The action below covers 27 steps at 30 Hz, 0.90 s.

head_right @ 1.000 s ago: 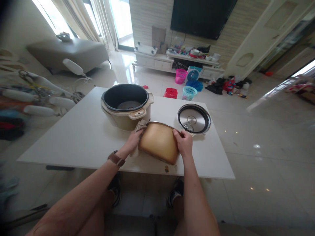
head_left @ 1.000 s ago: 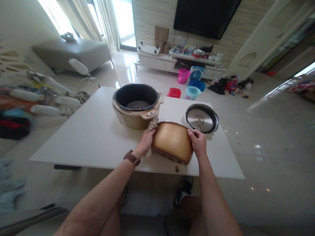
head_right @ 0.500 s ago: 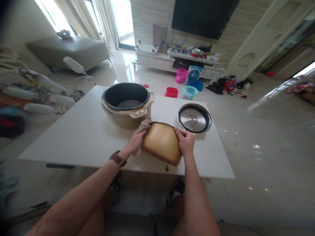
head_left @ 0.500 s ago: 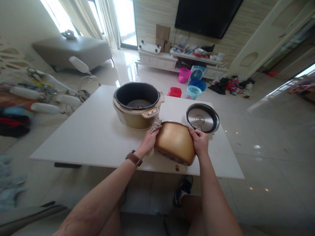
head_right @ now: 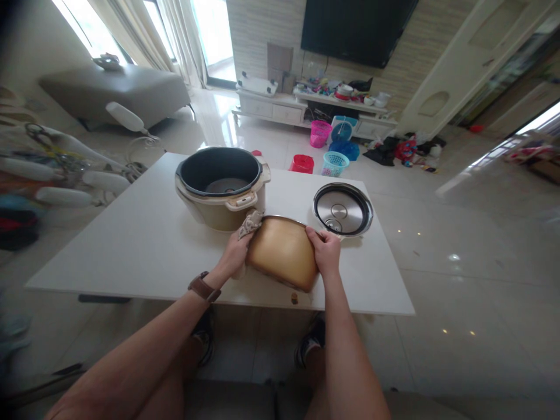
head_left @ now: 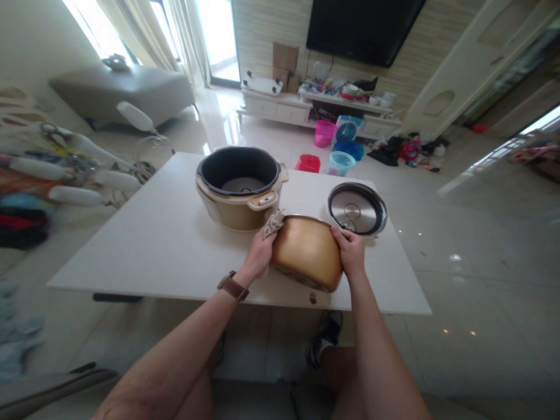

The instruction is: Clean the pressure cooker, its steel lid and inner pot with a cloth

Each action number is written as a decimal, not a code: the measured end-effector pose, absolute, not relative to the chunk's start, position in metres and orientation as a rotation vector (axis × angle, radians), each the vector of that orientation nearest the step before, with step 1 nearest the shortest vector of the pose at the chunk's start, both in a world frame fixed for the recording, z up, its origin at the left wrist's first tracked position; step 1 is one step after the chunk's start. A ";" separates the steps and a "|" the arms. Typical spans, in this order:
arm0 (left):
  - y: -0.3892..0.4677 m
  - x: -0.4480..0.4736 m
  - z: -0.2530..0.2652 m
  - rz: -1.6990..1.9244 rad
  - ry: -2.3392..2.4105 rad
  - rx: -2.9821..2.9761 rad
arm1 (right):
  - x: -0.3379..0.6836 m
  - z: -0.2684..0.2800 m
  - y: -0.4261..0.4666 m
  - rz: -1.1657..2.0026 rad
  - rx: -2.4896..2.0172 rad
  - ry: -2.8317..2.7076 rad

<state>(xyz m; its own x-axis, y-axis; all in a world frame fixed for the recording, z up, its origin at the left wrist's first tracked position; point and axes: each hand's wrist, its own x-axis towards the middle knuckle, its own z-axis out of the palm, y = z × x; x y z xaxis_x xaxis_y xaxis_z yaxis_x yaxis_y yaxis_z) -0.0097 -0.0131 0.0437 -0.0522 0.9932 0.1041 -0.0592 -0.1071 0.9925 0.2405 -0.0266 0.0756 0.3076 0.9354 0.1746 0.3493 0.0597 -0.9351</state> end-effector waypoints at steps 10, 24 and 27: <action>-0.004 -0.012 0.039 1.262 1.195 1.012 | 0.254 0.045 -0.022 0.799 -1.418 -1.064; -0.005 -0.009 0.038 1.293 1.174 1.131 | 0.243 0.077 -0.024 0.654 -1.418 -1.212; -0.007 -0.009 0.041 1.312 1.156 1.158 | 0.245 0.071 -0.022 0.710 -1.470 -1.158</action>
<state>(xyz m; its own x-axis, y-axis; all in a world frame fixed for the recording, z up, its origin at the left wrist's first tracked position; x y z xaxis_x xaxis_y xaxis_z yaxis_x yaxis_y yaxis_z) -0.0085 -0.0067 0.0414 -0.0441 0.9981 0.0423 -0.0841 -0.0459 0.9954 0.2449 -0.0224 0.0705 0.3475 0.9245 0.1567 0.2798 0.0572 -0.9584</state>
